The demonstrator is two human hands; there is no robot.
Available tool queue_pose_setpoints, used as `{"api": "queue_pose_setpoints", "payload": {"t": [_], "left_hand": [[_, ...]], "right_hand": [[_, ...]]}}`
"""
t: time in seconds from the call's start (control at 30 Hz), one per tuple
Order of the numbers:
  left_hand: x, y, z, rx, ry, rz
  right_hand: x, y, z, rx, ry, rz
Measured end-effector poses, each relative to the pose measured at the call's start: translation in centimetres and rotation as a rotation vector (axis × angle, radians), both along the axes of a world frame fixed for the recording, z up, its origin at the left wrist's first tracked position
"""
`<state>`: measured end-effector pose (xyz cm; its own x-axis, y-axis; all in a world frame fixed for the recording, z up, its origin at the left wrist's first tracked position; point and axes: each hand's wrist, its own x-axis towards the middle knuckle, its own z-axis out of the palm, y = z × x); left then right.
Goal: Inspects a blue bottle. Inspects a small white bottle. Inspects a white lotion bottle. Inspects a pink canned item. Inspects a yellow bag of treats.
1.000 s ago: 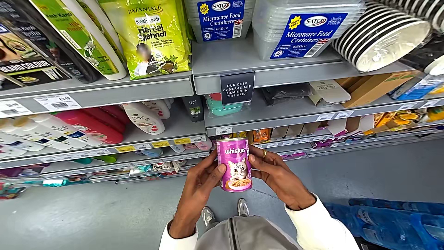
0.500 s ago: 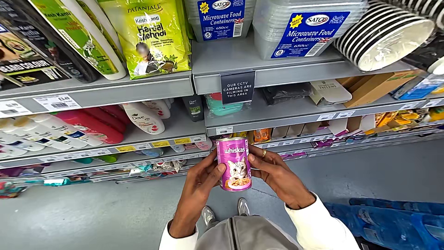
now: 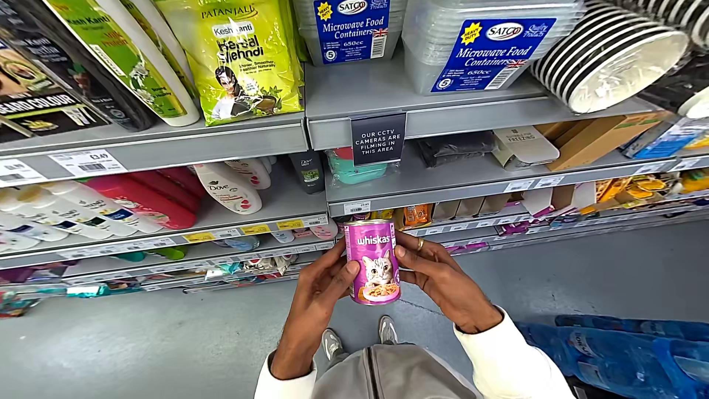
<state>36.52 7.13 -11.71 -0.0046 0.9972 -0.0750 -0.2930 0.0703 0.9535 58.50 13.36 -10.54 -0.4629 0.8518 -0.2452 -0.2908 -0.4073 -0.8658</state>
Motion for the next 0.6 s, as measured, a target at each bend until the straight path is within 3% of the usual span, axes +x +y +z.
{"api": "queue_pose_setpoints", "payload": {"t": [0.6], "left_hand": [[-0.02, -0.31, -0.22, -0.011, -0.012, -0.004]], "right_hand": [[-0.01, -0.27, 0.01, -0.007, -0.022, 0.009]]}}
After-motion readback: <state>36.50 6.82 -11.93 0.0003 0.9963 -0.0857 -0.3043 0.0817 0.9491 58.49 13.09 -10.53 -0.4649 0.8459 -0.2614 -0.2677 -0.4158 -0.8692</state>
